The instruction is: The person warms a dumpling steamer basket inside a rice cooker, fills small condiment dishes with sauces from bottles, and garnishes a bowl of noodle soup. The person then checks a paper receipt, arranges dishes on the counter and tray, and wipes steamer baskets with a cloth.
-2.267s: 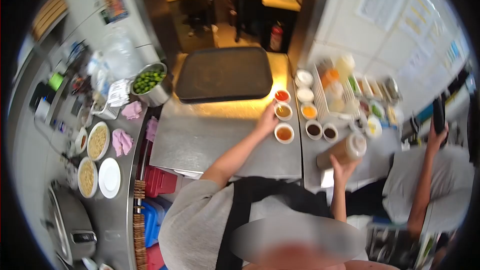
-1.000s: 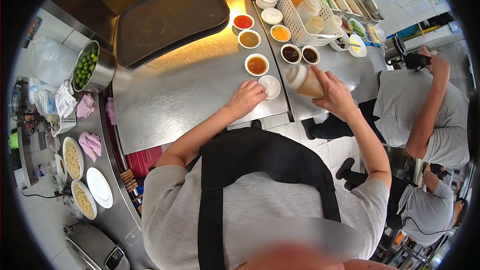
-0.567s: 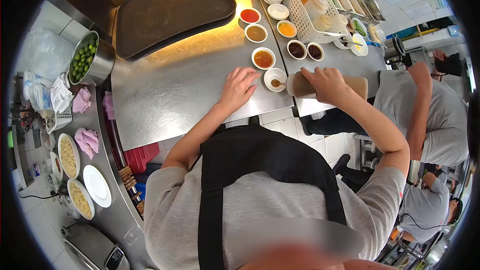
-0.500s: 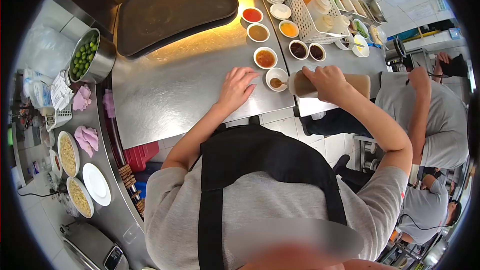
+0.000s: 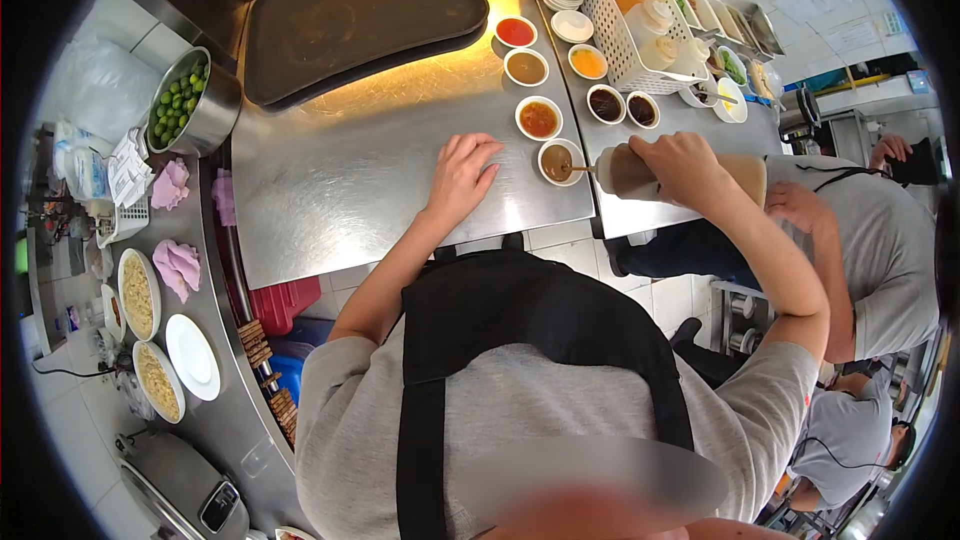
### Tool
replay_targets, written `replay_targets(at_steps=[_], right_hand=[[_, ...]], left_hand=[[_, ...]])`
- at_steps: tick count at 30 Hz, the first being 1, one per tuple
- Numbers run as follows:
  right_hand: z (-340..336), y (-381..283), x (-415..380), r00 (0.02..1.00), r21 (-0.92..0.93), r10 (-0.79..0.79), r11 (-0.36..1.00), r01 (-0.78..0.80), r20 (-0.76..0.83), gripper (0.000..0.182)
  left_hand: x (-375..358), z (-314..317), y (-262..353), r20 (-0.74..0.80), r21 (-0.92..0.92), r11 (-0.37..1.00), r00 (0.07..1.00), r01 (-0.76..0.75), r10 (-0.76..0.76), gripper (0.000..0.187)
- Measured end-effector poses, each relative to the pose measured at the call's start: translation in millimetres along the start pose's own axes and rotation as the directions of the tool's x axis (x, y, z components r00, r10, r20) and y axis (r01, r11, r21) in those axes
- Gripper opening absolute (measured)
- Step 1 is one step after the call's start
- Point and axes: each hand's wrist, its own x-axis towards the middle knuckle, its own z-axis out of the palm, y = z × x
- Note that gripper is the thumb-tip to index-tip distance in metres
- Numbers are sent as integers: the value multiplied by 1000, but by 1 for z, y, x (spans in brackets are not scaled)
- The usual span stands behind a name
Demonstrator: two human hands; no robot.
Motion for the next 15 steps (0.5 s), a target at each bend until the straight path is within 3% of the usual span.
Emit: replay_targets(at_steps=[3,5,6,7,9,11,13,15], right_hand=[[26,2,-7,996,121,77,990,-73,-31,45],[44,4,-14,981,405,154,909,-93,-122,53],[47,4,-17,982,543,189,827,-144,-28,65],[59,5,-18,981,546,191,826,-140,-38,65],[98,8,-16,977,903,179,429,31,-119,76],[120,4,-14,968,978,182,152,144,-171,79],[137,2,-8,941,960,227,-65,271,-250,80],[117,9,-14,908,931,280,-106,351,-311,80]], left_hand=[[-2,-1,-1,-16,26,1000,1000,10,-10,25],[-3,-4,-1,-15,37,999,1000,25,-25,25],[-4,-5,-1,-15,41,998,999,42,-41,25],[-5,-6,-1,-17,49,998,999,36,-35,25],[-6,-8,0,-35,66,994,996,85,-82,26],[-6,-10,-1,-43,85,993,996,85,-82,26],[-7,-10,0,-57,100,989,993,108,-102,25],[-7,-12,-5,-98,121,986,990,110,-99,24]])
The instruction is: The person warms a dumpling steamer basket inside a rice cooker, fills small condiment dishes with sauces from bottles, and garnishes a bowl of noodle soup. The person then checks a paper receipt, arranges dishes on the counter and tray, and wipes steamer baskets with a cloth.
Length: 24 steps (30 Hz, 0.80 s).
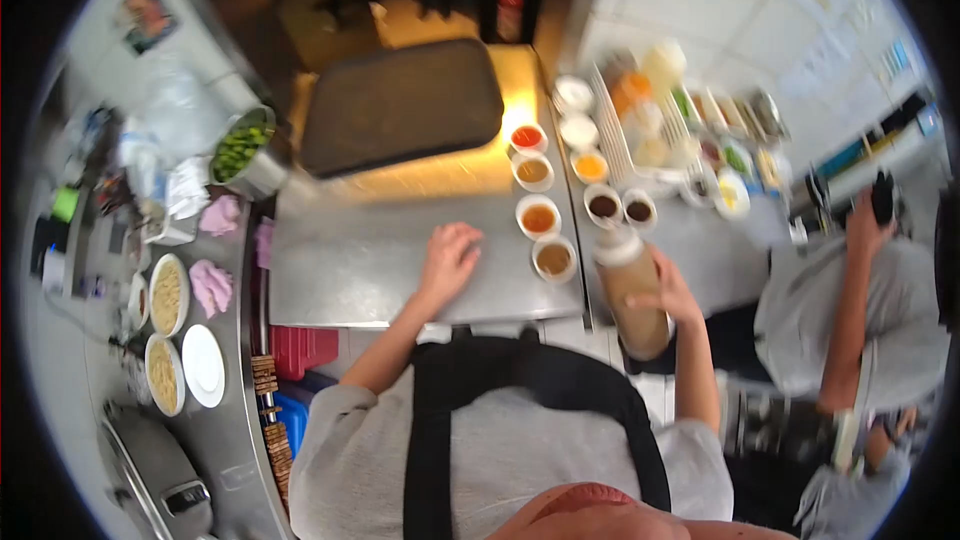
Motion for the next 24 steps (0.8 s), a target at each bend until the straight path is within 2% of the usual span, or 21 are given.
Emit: replay_targets(at_steps=[2,4,5,6,8,10,11,13,14,16,18,20,21,22,24], right_hand=[[-12,-17,1,988,173,-96,978,117,-123,81],[-35,-51,7,943,79,-208,969,235,-260,79],[-50,-66,15,887,4,-270,956,293,-375,79],[-64,-75,22,809,-73,-326,940,335,-488,80],[-89,-90,50,528,-280,-478,867,412,-702,77],[-99,-112,83,251,-474,-594,781,407,-764,75],[-106,-117,101,248,-475,-601,773,420,-760,75],[-121,-115,141,46,-569,-662,676,468,-748,76],[-127,-109,158,42,-569,-665,668,479,-746,76],[-128,-96,188,-14,-618,-652,712,335,-758,79],[-120,-82,205,-5,-606,-644,717,344,-765,81],[-115,-61,219,36,-577,-617,753,315,-786,81],[-110,-53,222,118,-492,-548,811,316,-828,83],[-111,-40,229,117,-491,-549,809,323,-828,83],[-121,-6,248,217,-427,-465,881,201,-858,86]], left_hand=[[1,-6,4,-15,3,999,999,41,-41,25],[3,-14,8,-79,16,997,994,73,-72,25],[3,-17,10,-85,14,998,995,58,-57,26],[3,-20,12,-80,5,999,996,39,-39,26],[3,-25,18,-121,22,999,992,48,-45,26],[0,-31,21,-147,35,998,988,57,-52,26],[-3,-34,22,-173,25,997,983,68,-63,25],[-9,-40,21,-210,23,997,975,74,-67,25],[-14,-44,19,-241,24,996,968,82,-74,25],[-26,-51,15,-278,29,995,957,91,-79,25],[-37,-62,10,-334,62,988,936,139,-111,25],[-48,-72,3,-361,76,983,924,164,-126,25],[-54,-75,0,-380,82,978,913,190,-146,25],[-59,-77,-3,-385,86,978,912,189,-143,25],[-68,-81,-10,-412,98,963,891,252,-191,26]])
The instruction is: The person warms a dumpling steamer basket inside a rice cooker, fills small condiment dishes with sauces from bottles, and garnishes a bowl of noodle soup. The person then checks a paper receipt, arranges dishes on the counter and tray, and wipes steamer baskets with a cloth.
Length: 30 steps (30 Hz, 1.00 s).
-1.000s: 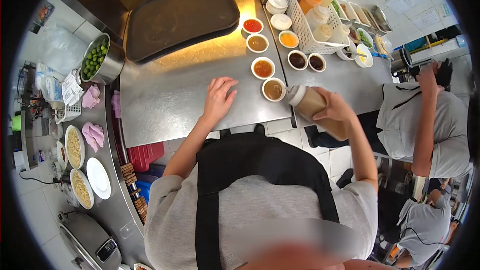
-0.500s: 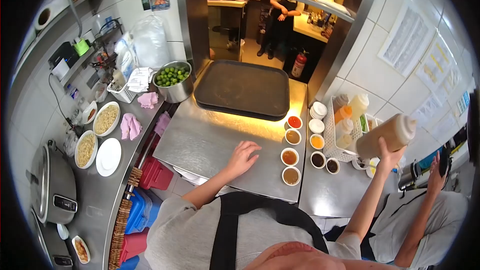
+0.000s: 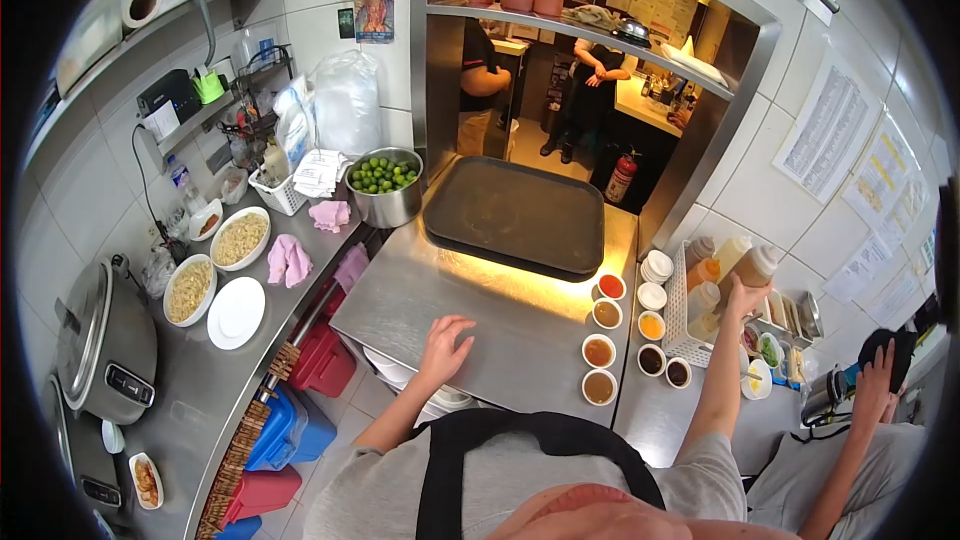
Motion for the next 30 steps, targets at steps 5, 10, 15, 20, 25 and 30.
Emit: replay_targets(at_steps=[5,10,15,20,25,30], right_hand=[[14,19,-4,986,-78,169,983,-168,-1,91],[0,-10,33,1000,271,28,962,-28,5,82],[-42,-101,29,985,350,-151,930,113,83,66],[-59,-120,-4,968,439,-204,890,122,144,50],[-73,-136,-55,953,371,-55,926,-63,299,20],[-80,-109,-108,934,175,14,981,-82,358,20]], left_hand=[[-5,-5,-17,-49,13,999,998,46,-45,26],[4,-9,-29,-56,5,997,995,81,-80,28],[20,-13,-31,-72,-116,982,985,151,-160,28],[26,-6,-43,0,-196,966,985,171,-174,21],[21,7,-65,209,-238,880,906,412,-368,16],[21,13,-73,191,-164,918,925,361,-330,38]])
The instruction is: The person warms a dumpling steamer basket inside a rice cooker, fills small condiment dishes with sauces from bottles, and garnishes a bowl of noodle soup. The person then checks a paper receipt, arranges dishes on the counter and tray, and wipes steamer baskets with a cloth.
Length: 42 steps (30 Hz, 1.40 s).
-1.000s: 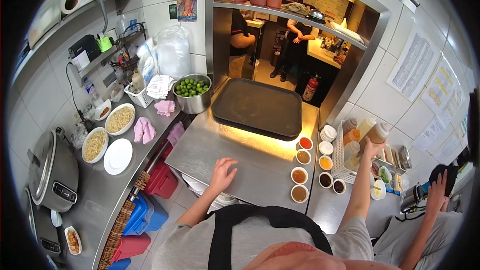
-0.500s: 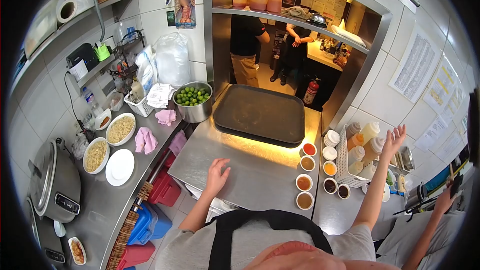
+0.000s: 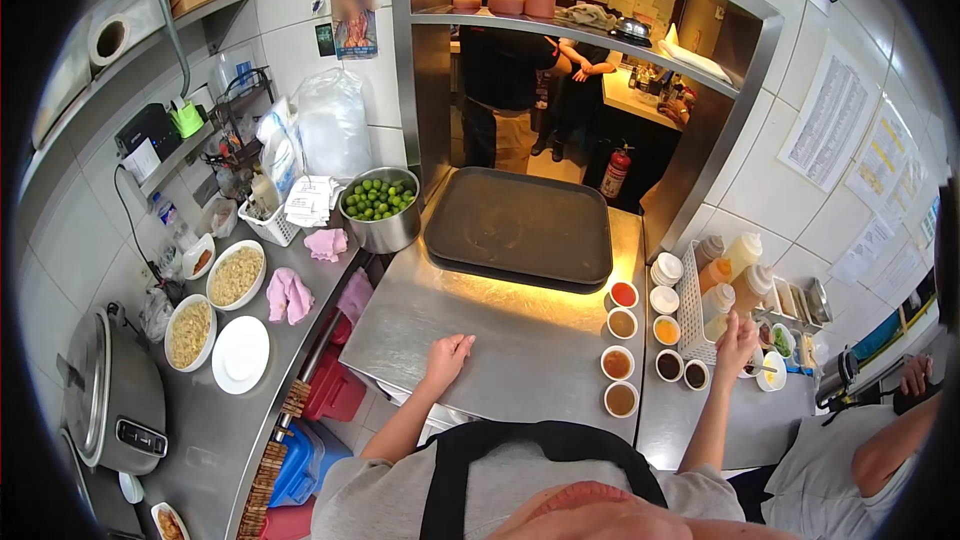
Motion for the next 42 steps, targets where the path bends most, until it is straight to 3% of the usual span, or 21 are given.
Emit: replay_targets(at_steps=[2,7,12,14,16,17,18,19,21,22,24,26,27,29,31,33,36,37,41,42], right_hand=[[1,6,-20,998,110,34,994,-28,-59,27],[-2,7,-40,998,104,13,995,-6,-69,33],[-5,5,-44,991,120,127,985,-122,-36,36],[-5,23,-36,992,-17,-51,999,50,-119,34],[-10,4,-24,985,-100,-41,995,25,-167,29],[-17,5,-12,988,-27,-33,999,29,-148,24],[-18,6,0,970,79,-4,997,24,-242,16],[-28,1,13,975,33,1,999,6,-222,13],[-35,-18,42,968,75,-72,993,93,-240,18],[-41,-11,56,967,75,-82,992,103,-243,18],[-42,14,104,922,-283,-356,910,304,-153,22],[-47,60,157,962,-376,-265,886,270,67,28],[-44,67,174,969,-438,-213,864,248,128,32],[-40,98,220,951,-433,-29,886,167,307,46],[-29,101,239,913,-456,-52,854,251,405,50],[-22,101,248,869,-479,-53,817,321,492,54],[-11,86,253,728,-485,248,864,132,639,64],[-7,98,263,719,-492,160,825,278,676,64],[-8,118,274,667,-396,111,871,292,736,64],[-9,125,267,726,-275,-70,897,346,684,63]], left_hand=[[0,1,0,-23,14,1000,999,-26,26,40],[2,2,-1,-49,40,997,997,-60,62,43],[1,0,0,-36,47,997,997,-68,69,42],[3,1,-5,-51,38,996,996,-76,78,41],[2,3,-10,5,39,996,996,-86,85,41],[5,3,-12,-28,-26,996,996,-83,83,40],[5,4,-13,-62,-96,992,995,-83,77,39],[1,3,-12,2,-92,992,997,-81,82,39],[3,1,-3,77,-205,974,994,95,-80,37],[4,7,2,73,-212,973,995,87,-74,37],[5,15,13,29,-254,967,999,-23,31,35],[7,21,50,-50,-174,983,997,-59,51,33],[10,27,59,-13,-151,982,994,-113,113,32],[11,41,80,-5,-130,978,986,-163,164,31],[10,53,103,22,-117,962,968,-247,251,29],[4,65,119,1,-141,961,971,-238,241,28],[-3,81,127,-10,-147,961,972,-232,233,28],[-5,85,128,-6,-129,963,971,-237,238,28],[-7,100,141,-21,-102,970,975,-221,220,28],[-7,104,144,-18,-92,971,976,-219,219,28]])
